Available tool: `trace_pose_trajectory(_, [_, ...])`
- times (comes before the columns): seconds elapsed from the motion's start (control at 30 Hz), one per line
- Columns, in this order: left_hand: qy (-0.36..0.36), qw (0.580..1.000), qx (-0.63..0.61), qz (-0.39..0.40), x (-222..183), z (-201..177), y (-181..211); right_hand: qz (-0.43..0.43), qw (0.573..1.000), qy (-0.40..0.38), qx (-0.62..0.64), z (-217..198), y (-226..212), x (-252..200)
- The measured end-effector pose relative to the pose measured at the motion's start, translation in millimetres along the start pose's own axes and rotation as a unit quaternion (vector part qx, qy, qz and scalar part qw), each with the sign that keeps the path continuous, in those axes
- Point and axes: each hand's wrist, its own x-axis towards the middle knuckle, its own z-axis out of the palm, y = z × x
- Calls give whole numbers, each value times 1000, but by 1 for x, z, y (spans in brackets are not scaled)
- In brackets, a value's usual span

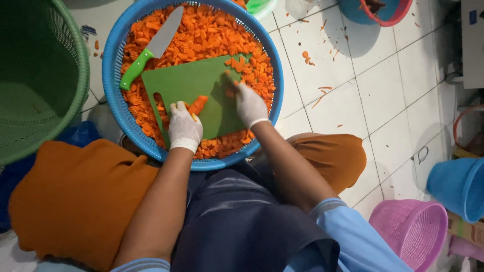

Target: Slicing carrots into small pieces using a knife on a cutting board in a food preparation area.

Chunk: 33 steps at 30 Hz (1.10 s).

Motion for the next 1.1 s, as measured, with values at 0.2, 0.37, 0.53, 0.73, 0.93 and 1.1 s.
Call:
trace_pose_trajectory(0.2, [8,1000,-11,-1,5,9,-5,2,1000,11,22,12,35,3])
trace_pose_trajectory(0.37, [13,1000,-17,5,0,2,-3,-7,996,39,-79,23,43,-9])
trace_pose_trajectory(0.53, [26,1000,-11,11,-1,5,0,-35,990,60,-123,44,67,-2])
trace_pose_trajectory(0.73, [31,999,6,25,0,4,0,35,996,6,-87,32,51,-4])
trace_pose_trajectory(0.93, [41,998,24,28,-3,3,0,26,995,-10,-98,43,45,-3])
trace_pose_trajectory(1.1, [57,997,34,48,-1,9,-1,-16,985,37,-171,55,52,1])
